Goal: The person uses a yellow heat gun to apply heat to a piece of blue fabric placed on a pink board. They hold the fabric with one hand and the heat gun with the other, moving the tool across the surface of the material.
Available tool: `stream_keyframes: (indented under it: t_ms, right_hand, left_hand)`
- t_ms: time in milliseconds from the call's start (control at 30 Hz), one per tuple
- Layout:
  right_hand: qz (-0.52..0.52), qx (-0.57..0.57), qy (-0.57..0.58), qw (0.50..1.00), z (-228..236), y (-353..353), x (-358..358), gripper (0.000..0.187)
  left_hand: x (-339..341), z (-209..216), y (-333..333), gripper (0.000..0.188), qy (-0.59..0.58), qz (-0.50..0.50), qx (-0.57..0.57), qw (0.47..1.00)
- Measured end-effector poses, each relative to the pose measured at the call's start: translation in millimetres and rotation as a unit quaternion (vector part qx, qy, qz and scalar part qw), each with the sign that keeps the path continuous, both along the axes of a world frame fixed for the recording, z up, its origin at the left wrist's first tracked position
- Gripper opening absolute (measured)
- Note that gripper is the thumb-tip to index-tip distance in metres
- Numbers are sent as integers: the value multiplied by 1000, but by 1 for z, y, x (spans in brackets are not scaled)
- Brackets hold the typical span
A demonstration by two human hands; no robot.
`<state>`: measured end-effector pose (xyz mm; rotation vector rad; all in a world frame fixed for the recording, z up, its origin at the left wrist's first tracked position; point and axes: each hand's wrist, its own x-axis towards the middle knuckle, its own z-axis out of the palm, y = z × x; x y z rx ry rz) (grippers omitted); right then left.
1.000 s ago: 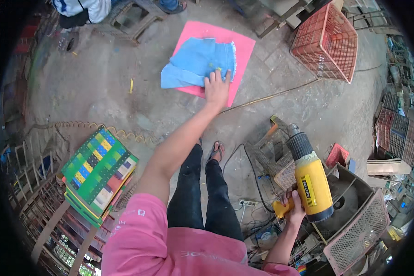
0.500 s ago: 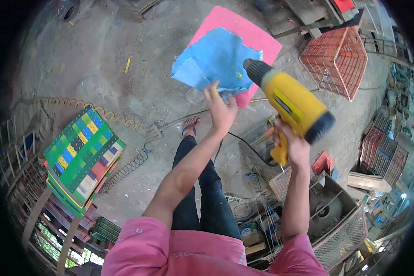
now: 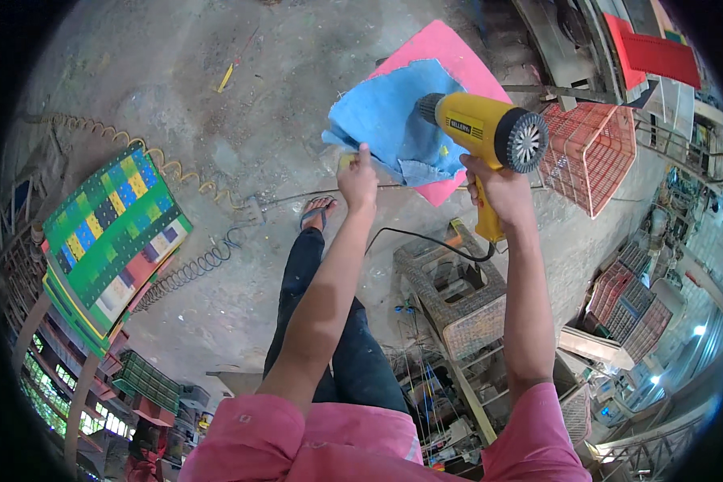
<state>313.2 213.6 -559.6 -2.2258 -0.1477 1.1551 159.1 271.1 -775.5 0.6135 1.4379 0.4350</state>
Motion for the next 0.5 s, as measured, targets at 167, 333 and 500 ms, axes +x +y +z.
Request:
stream_keyframes:
  t_ms: [167,333,500]
  right_hand:
    - [-33,-25,-10,999,17,-24,-5,13]
    - [-103,39,0,994,5,-64,-9,14]
    - [-161,69,9,984,7,-83,-22,12]
  left_hand:
    - [2,24,26,27,223,-47,493,840]
    - [103,50,113,40,77,-380,675,628]
    - [158,26,137,36,32,-538,705,460]
